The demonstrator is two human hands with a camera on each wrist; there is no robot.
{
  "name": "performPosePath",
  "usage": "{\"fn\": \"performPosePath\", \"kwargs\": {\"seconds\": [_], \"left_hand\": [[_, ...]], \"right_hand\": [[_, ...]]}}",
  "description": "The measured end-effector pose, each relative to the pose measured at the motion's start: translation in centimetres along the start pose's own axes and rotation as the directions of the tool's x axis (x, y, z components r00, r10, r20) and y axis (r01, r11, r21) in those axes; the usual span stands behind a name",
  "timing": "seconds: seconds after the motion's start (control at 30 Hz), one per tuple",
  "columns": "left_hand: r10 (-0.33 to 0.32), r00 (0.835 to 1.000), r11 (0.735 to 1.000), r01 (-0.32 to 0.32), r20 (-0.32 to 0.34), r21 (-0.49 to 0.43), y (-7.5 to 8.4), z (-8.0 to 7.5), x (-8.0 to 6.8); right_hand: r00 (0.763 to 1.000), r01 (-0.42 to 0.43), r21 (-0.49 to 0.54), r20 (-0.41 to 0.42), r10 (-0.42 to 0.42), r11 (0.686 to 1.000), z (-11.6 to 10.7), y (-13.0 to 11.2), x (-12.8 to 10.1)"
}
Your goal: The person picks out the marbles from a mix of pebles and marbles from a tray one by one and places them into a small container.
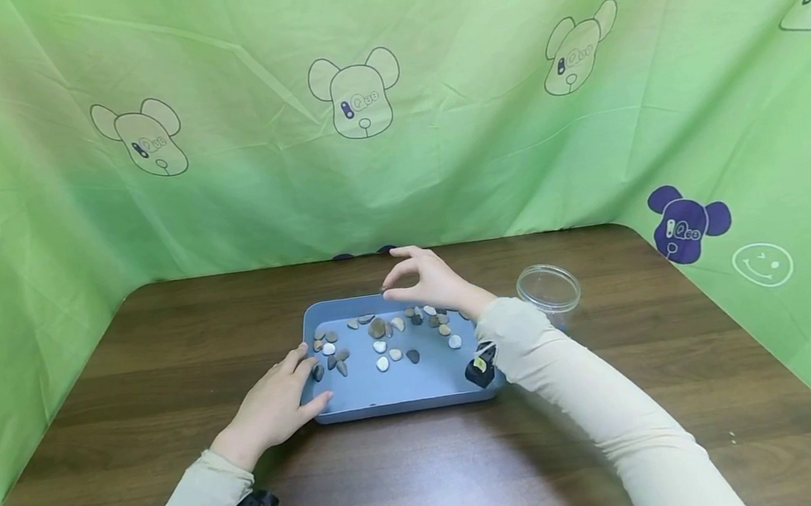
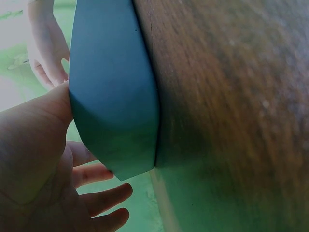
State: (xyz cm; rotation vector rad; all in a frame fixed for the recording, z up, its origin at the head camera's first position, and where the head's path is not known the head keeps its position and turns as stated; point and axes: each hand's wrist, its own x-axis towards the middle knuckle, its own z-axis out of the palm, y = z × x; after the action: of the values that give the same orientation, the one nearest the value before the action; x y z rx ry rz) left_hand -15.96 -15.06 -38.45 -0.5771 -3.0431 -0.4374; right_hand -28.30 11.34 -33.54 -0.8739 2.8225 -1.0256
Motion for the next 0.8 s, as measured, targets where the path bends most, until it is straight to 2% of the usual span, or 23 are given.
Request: {"fn": "performPosePath", "kwargs": {"seconds": [0.8], "left_hand": [[0.0,1.0,1.0,0.0,0.005,-0.009,0.1,-0.1,0.0]], "right_hand": [[0.999,-0.016,0.006,-0.046,0.017,1.0,-2.0,1.5,-1.9]]}}
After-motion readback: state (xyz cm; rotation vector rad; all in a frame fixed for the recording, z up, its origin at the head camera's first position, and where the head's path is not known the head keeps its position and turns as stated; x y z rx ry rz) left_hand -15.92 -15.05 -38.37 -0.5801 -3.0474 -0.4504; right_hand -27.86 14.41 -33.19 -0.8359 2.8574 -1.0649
